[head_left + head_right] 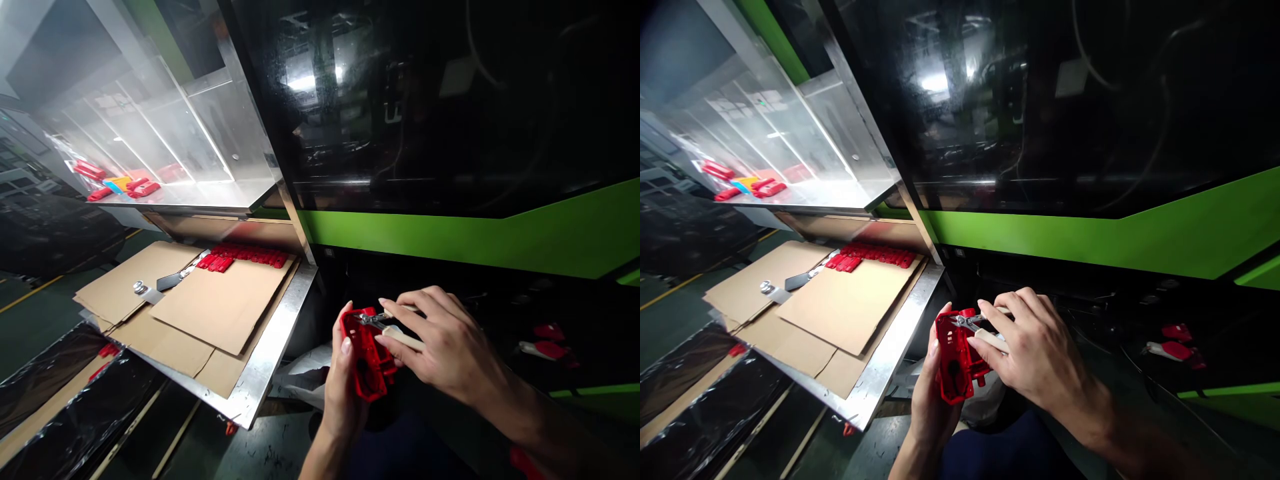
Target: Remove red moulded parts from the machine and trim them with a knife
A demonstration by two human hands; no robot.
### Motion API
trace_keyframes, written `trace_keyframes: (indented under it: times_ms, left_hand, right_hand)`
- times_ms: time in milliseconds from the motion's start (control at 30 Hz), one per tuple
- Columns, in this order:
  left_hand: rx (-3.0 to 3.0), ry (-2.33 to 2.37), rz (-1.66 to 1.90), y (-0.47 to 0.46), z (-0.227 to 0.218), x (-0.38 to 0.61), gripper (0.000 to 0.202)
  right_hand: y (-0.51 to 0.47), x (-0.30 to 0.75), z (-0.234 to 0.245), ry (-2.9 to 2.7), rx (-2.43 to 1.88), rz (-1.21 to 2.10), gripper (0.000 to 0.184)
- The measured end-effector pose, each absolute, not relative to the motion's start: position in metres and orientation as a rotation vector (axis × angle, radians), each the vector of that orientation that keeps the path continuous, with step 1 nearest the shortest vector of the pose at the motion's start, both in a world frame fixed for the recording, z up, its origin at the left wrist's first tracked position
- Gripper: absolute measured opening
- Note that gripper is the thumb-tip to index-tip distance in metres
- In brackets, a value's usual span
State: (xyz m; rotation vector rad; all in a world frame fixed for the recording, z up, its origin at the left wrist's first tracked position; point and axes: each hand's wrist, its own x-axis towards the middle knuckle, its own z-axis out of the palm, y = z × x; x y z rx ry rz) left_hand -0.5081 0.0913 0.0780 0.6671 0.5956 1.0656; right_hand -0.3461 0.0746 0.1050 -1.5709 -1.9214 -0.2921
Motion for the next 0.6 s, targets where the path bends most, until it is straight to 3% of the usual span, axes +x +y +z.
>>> trace_keyframes:
  times_ms: [600]
  left_hand:
    - [1.048, 0.522, 1.361, 0.091, 0.035, -0.507, 0.049]
  right_hand:
    - [0.064, -0.373, 0.102, -1.758, -1.584, -0.096, 0.038]
